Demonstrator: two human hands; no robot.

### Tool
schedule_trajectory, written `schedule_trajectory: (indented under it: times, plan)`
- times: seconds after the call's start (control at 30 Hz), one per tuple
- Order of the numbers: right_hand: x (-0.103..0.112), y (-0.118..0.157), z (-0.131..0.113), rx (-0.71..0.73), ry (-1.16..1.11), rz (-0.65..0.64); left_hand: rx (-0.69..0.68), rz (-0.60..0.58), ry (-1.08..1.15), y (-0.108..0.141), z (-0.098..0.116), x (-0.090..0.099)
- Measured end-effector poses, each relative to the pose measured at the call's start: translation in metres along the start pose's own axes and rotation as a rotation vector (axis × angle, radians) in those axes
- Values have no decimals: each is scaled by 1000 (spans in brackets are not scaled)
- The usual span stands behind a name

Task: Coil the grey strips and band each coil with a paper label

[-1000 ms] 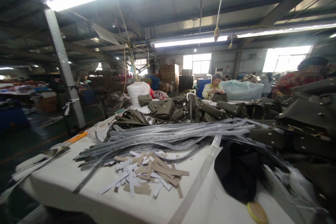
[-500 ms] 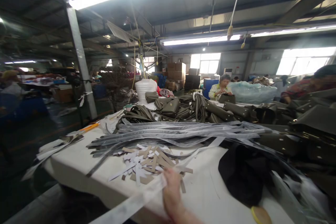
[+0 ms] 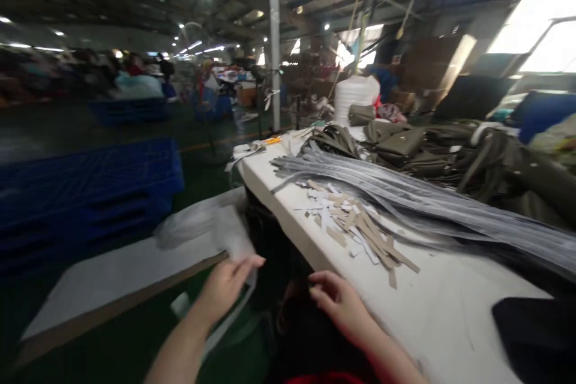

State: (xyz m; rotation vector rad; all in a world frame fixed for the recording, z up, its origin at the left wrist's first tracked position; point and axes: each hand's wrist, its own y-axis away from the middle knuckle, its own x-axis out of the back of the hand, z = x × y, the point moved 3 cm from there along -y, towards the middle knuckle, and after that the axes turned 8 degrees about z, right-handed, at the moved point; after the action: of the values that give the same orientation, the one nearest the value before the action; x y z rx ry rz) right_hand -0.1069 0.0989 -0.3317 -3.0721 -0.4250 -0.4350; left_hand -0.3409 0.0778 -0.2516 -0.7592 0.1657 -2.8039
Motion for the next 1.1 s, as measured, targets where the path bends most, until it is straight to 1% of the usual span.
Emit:
schedule_trajectory:
  times: [0.03, 0.07, 0.1, 0.13, 0.2, 0.27, 0.33, 0.4, 0.5, 0.63, 0.67, 0.77, 0.83, 0.93, 1.0, 1.1]
  plan:
    - [11, -1, 2, -18, -36, 18, 10, -131, 34, -2, -10, -16]
    - [20, -2, 3, -29, -56, -6, 4, -286, 80, -3, -17, -35]
    - [27, -3, 6, -33, -73, -32, -16, -436, 128, -1, -20, -54]
    - [33, -3, 8, -39, -86, -61, -47, -550, 163, 2, -20, -71]
    - [42, 1, 10, -47, -101, -83, -118, -673, 174, 10, -16, -97]
    - [48, 5, 7, -37, -91, -53, -195, -730, 117, 18, -11, -113]
    - [54, 8, 2, -9, -45, 16, -266, -749, 7, 23, -10, -119]
    - [59, 9, -5, 20, 37, 104, -321, -748, -115, 24, -13, -121]
    - [64, 10, -12, 63, 167, 186, -389, -717, -177, 23, -13, -121]
    - [57, 12, -16, 127, 195, 162, -403, -589, -93, 17, 2, -115]
    - [55, 13, -16, 139, 191, 155, -401, -573, -71, 16, 7, -114]
    - [54, 14, -19, 154, 182, 157, -423, -608, 10, 15, 19, -112]
    - [55, 13, -22, 147, 168, 152, -438, -634, 52, 15, 23, -113]
    - [57, 13, -27, 144, 163, 115, -462, -665, 71, 18, 25, -114]
    - [57, 15, -30, 147, 184, 121, -470, -692, 62, 21, 27, -115]
    - [54, 17, -31, 124, 179, 140, -432, -702, 41, 25, 27, -118]
